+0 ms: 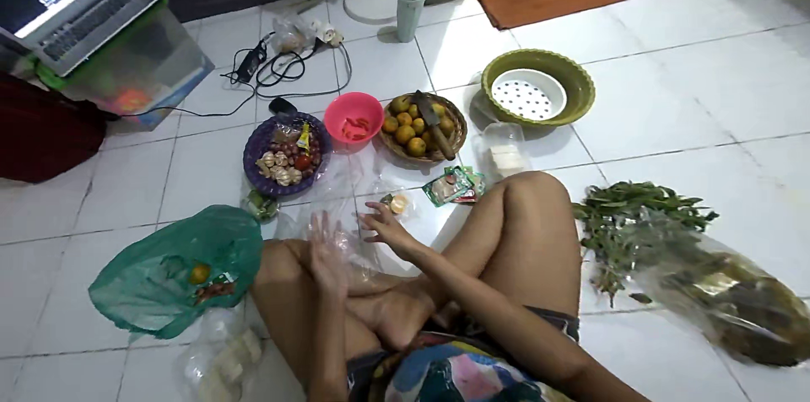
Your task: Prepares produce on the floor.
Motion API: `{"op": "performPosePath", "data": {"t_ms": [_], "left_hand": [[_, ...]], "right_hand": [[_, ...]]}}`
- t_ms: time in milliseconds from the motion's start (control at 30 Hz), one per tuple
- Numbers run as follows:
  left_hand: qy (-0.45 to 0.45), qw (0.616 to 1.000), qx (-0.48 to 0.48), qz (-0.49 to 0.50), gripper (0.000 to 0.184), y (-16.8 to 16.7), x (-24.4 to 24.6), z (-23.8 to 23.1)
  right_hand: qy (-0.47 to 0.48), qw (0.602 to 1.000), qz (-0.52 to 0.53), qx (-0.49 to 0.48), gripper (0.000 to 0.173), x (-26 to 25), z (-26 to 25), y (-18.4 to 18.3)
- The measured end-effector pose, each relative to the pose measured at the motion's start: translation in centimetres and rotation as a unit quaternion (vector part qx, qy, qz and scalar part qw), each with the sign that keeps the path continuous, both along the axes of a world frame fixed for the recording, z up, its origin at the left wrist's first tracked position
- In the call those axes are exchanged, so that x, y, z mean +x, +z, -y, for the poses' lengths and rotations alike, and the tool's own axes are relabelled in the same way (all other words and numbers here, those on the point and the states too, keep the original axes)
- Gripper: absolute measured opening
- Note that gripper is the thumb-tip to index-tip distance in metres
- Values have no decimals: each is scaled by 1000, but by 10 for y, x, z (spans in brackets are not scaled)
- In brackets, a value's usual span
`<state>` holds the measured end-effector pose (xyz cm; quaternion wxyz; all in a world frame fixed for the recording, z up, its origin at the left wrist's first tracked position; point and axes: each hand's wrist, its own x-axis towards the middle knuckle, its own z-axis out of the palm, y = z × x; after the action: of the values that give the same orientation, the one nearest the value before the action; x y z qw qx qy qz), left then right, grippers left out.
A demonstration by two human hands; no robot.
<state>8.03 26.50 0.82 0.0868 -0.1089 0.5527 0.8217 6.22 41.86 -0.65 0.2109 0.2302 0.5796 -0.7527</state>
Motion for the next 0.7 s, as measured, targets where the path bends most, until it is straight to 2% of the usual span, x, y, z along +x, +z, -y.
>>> {"op": "performPosePath", "data": {"t_ms": [33,167,333,467,600,700], "left_hand": [[-5,999,43,20,60,-3,-5,-5],[11,991,114,71,57,-21,-15,-20],[-23,999,34,11,58,-32,-15,-32],[3,996,90,28,56,-32,-16,-36],[73,981,88,156,54,-52,-16,-30],[102,962,108,229,61,-58,-23,-21]], "right_hand": [[-20,1000,-8,-5,64,-4,2,4],[-36,999,-36,17,54,-21,-4,14],[11,996,-35,83,47,-40,-10,18],[47,990,-69,116,25,-47,-6,5],[66,979,-90,171,24,-46,-7,-25],[94,959,-101,249,26,-36,-20,-40]]}}
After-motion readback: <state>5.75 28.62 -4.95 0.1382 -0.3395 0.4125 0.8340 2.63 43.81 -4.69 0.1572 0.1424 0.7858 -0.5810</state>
